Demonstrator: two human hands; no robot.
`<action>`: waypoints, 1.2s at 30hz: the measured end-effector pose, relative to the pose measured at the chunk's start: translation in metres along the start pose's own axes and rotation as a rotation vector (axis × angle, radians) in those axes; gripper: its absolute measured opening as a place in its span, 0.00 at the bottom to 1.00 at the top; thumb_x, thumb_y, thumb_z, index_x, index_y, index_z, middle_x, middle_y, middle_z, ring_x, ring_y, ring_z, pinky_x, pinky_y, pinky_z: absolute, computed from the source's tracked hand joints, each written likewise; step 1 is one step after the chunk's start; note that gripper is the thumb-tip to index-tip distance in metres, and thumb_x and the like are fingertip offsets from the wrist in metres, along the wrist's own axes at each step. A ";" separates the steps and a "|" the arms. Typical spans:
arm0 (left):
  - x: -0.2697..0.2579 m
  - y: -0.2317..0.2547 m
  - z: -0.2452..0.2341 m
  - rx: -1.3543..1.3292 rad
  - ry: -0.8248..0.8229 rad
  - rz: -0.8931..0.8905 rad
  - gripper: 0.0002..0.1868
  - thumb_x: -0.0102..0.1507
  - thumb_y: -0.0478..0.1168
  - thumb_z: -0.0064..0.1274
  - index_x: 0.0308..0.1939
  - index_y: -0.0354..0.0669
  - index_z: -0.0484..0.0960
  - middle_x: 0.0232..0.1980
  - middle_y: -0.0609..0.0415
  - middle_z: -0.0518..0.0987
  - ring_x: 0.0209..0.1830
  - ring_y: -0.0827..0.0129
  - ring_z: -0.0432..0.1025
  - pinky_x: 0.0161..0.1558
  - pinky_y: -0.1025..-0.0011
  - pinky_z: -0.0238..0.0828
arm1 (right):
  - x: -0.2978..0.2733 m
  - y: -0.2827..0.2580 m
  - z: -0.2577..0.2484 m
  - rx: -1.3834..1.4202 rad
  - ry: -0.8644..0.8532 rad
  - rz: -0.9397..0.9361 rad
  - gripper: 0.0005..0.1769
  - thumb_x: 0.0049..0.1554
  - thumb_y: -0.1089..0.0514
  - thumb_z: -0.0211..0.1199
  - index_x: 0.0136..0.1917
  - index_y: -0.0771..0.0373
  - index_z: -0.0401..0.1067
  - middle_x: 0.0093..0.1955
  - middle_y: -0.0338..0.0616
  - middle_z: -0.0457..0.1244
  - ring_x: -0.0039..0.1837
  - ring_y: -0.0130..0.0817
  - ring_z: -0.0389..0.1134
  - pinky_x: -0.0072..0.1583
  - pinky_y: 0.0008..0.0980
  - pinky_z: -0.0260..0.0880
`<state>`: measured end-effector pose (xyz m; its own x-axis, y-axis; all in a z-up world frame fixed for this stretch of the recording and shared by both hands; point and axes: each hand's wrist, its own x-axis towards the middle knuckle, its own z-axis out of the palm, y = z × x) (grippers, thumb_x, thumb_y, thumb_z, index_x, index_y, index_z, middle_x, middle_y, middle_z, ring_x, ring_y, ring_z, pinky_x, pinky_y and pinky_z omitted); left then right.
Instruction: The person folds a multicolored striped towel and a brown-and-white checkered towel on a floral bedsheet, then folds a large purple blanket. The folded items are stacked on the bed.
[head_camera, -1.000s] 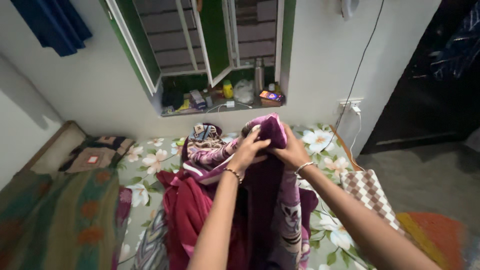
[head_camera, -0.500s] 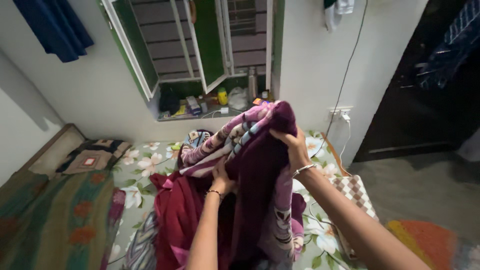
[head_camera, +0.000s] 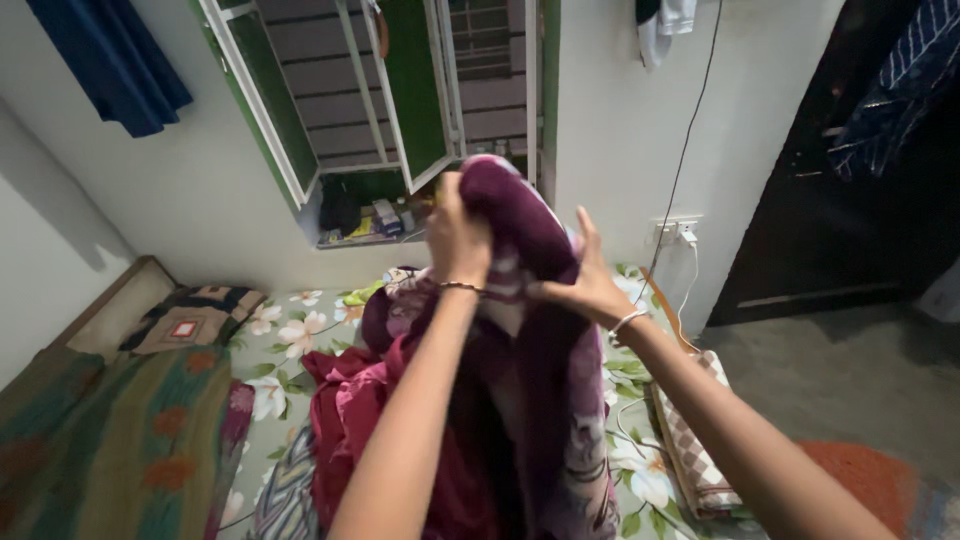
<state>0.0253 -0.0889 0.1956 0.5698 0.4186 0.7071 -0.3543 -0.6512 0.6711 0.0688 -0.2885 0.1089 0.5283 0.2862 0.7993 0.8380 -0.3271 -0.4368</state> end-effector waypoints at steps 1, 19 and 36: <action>-0.005 0.014 0.005 0.007 0.052 0.149 0.14 0.64 0.30 0.43 0.51 0.47 0.74 0.38 0.43 0.83 0.35 0.43 0.80 0.34 0.51 0.74 | 0.004 -0.004 0.005 -0.058 -0.013 -0.075 0.67 0.36 0.46 0.83 0.76 0.77 0.49 0.71 0.72 0.53 0.70 0.64 0.55 0.68 0.52 0.57; -0.137 -0.136 0.033 -0.058 -0.221 -0.393 0.17 0.60 0.41 0.59 0.52 0.46 0.81 0.50 0.47 0.85 0.51 0.57 0.81 0.52 0.63 0.75 | -0.011 -0.001 0.050 0.258 0.214 0.684 0.33 0.48 0.41 0.75 0.56 0.70 0.78 0.51 0.47 0.74 0.50 0.31 0.74 0.54 0.33 0.72; -0.245 -0.267 0.030 0.663 -0.678 -0.686 0.61 0.54 0.66 0.68 0.78 0.66 0.40 0.81 0.46 0.43 0.81 0.42 0.36 0.69 0.20 0.36 | -0.095 0.054 0.142 -0.346 0.186 0.778 0.52 0.47 0.46 0.77 0.76 0.65 0.55 0.69 0.65 0.59 0.70 0.64 0.60 0.67 0.51 0.62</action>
<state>0.0021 -0.0365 -0.1637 0.8411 0.5178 -0.1563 0.5233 -0.7062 0.4769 0.0830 -0.2054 -0.0492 0.8773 -0.2743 0.3939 0.1437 -0.6329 -0.7608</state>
